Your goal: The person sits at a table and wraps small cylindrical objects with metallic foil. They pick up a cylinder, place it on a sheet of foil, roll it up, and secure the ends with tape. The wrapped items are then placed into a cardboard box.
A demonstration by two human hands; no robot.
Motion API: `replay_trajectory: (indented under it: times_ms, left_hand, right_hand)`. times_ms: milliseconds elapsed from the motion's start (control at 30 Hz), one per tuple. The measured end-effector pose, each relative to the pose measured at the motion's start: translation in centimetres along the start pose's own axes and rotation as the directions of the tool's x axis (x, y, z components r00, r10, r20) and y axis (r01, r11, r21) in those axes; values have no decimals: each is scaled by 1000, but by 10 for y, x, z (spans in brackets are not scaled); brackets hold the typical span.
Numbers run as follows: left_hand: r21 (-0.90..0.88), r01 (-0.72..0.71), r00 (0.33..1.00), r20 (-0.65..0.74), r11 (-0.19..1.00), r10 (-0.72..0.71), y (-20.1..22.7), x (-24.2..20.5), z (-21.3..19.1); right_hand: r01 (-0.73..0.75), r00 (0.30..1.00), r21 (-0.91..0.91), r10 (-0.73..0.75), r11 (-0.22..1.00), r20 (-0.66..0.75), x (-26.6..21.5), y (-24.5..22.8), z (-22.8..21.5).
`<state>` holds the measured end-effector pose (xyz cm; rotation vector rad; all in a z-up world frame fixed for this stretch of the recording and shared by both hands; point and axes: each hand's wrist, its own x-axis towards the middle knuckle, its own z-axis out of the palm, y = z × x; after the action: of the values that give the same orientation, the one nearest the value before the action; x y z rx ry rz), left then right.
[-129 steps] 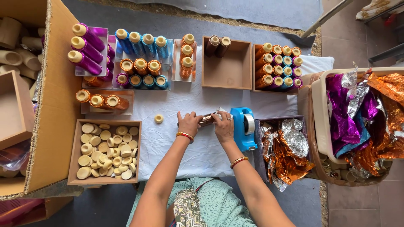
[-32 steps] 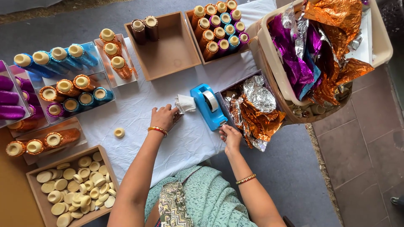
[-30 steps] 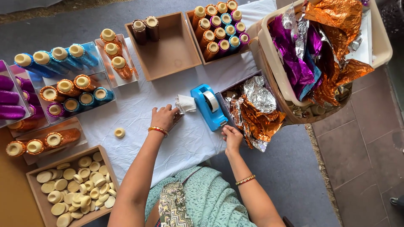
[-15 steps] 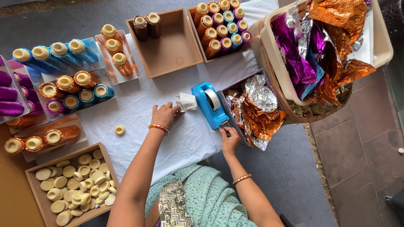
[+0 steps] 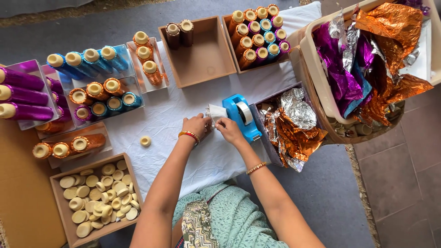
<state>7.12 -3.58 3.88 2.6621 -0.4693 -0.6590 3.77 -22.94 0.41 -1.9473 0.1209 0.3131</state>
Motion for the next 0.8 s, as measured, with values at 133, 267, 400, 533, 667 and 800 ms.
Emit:
replay_trajectory:
  times_ms: [133, 267, 400, 533, 667, 800]
  left_hand:
    - [-35, 11, 999, 37, 999, -10, 2, 1, -3]
    - [-36, 37, 998, 57, 999, -35, 3, 0, -6]
    - [-35, 17, 1000, 21, 999, -17, -3, 5, 6]
    - [-14, 19, 1000, 19, 1000, -18, -6, 8, 8]
    - [-8, 20, 1000, 22, 1000, -20, -7, 8, 8]
    - [-6, 10, 1000, 14, 1000, -10, -7, 9, 7]
  right_hand:
    - [50, 997, -295, -32, 954, 65, 19, -1, 3]
    - [1, 996, -332, 28, 943, 84, 24, -10, 5]
    - [-97, 989, -314, 128, 944, 80, 28, -12, 9]
    - [-209, 967, -239, 237, 948, 92, 35, 0, 16]
    - [-230, 962, -191, 252, 954, 105, 39, 3, 18]
    - [-285, 946, -210, 310, 935, 95, 43, 1, 19]
